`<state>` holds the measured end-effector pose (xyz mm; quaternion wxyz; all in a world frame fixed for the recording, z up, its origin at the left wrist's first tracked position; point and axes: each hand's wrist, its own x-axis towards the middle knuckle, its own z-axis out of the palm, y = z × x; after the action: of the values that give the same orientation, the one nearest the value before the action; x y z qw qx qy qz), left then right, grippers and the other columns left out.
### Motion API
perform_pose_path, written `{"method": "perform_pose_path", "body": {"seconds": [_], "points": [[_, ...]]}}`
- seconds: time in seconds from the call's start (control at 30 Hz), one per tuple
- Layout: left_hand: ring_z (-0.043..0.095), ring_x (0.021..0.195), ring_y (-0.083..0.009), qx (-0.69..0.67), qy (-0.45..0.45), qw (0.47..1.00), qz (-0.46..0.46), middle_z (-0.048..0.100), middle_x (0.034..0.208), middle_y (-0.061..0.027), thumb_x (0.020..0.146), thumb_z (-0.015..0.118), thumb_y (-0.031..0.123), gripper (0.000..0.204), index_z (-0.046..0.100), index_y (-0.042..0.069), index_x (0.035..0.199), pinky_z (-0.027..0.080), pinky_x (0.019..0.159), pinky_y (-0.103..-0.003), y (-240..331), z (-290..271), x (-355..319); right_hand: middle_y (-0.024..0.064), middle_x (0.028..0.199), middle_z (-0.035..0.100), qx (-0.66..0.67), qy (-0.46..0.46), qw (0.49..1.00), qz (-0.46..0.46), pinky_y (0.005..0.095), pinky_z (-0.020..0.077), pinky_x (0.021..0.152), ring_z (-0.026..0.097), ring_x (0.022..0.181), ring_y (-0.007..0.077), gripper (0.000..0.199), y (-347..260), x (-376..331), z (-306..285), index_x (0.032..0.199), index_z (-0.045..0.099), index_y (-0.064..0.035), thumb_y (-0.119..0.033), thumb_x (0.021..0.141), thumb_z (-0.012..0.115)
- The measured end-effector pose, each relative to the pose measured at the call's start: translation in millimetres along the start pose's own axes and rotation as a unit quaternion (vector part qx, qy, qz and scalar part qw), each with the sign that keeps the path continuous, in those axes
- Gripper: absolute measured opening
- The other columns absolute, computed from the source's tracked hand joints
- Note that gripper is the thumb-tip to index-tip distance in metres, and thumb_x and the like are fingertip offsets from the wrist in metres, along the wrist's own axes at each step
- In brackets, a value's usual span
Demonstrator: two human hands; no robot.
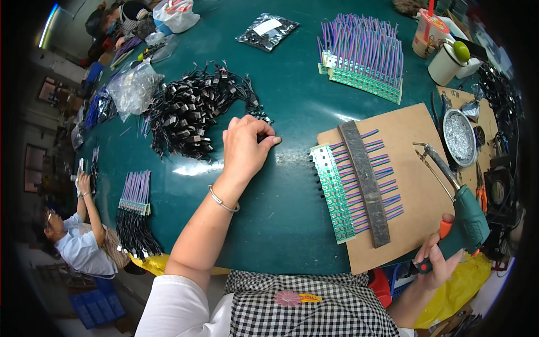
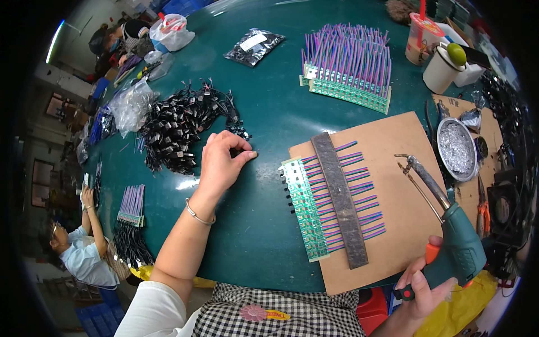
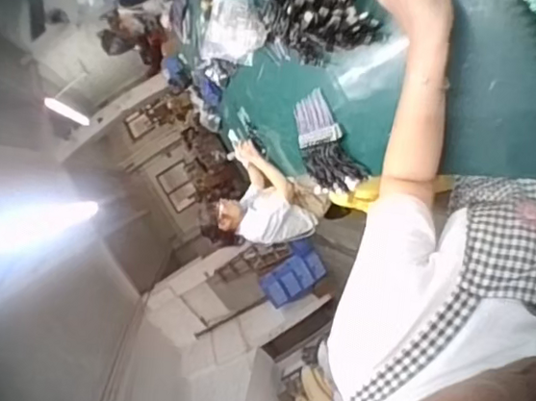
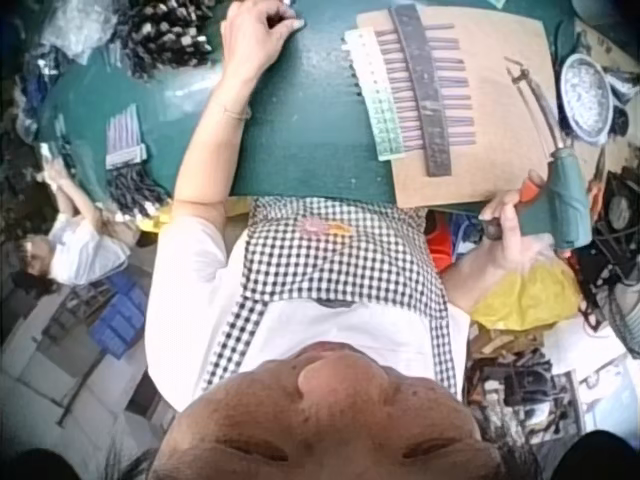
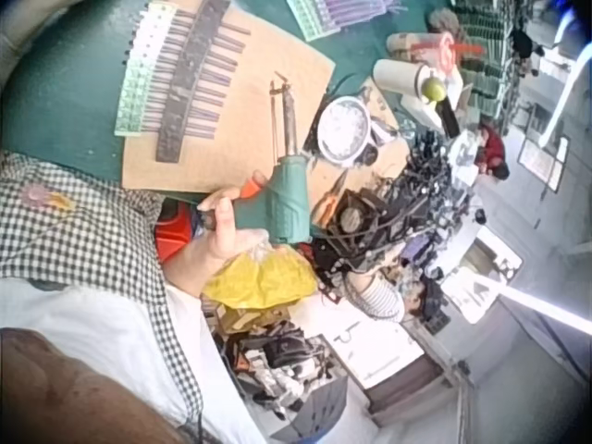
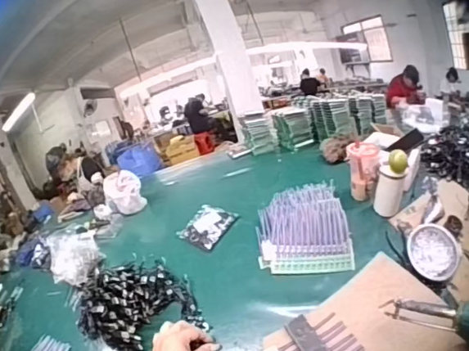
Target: The person solders wire harnesses onto LED circuit boards using a heavy industrial soldering iron.
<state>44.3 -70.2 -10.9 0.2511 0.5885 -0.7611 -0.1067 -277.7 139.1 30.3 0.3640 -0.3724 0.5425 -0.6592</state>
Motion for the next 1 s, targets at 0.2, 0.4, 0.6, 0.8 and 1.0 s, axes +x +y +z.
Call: {"method": "perform_pose_path", "body": {"seconds": [0.2,0.4,0.6,0.8,1.0], "points": [[0.045,0.068,-0.0226,0.069,0.04,0.99,0.118,0.054,0.07,-0.0064,0.071,0.066,0.004,0.01,0.057,0.002,0.074,0.04,0.064,-0.038,5.7,4.5,1.1,0.0218,0.091,0.052,0.001,0.005,1.0,0.007,0.0226,0.0421,0.036,0.046,0.041,0.0139,0.064,2.4,-5.2,-6.5,0.12,0.028,0.0136,-0.011,0.073,0.065],[0.054,0.063,-0.0067,-0.262,-0.124,0.952,-0.095,0.059,0.069,-0.0019,0.086,0.054,0.003,0.005,0.055,0.0,0.083,0.043,0.058,-0.022,41.8,-11.8,-27.9,0.0243,0.106,0.048,0.016,-0.016,0.999,0.042,0.0231,0.042,0.035,0.046,0.041,0.0149,0.066,0.0,-12.8,-9.9,0.12,0.028,0.0143,-0.01,0.071,0.066],[0.059,0.066,-0.0108,-0.565,-0.314,0.719,-0.256,0.063,0.081,-0.009,0.088,0.055,0.006,0.014,0.059,-0.004,0.098,0.05,0.059,-0.023,68.7,-18.6,-69.8,0.0227,0.092,0.051,0.046,-0.062,0.996,0.055,0.0236,0.0426,0.035,0.045,0.04,0.0135,0.066,-3.8,-23.9,-10.6,0.118,0.031,0.0152,-0.009,0.07,0.07],[0.06,0.068,-0.0117,-0.525,-0.298,0.756,-0.254,0.063,0.082,-0.0096,0.087,0.054,0.001,0.014,0.057,-0.005,0.1,0.052,0.061,-0.023,82.9,-15.0,-78.5,0.0209,0.093,0.052,0.061,-0.084,0.99,0.098,0.0251,0.045,0.036,0.045,0.042,0.0134,0.065,-6.1,-33.6,-4.8,0.117,0.034,0.0156,-0.004,0.067,0.07],[0.061,0.069,-0.0127,-0.543,-0.298,0.745,-0.248,0.062,0.08,-0.0104,0.085,0.055,-0.002,0.014,0.044,0.002,0.093,0.052,0.062,-0.024,77.1,-2.6,-68.5,0.0072,0.057,0.046,0.042,-0.046,0.99,0.126,0.0213,0.0407,0.034,0.045,0.041,0.0122,0.062,-7.1,-43.2,8.7,0.112,0.037,0.0131,-0.01,0.068,0.073]]}}
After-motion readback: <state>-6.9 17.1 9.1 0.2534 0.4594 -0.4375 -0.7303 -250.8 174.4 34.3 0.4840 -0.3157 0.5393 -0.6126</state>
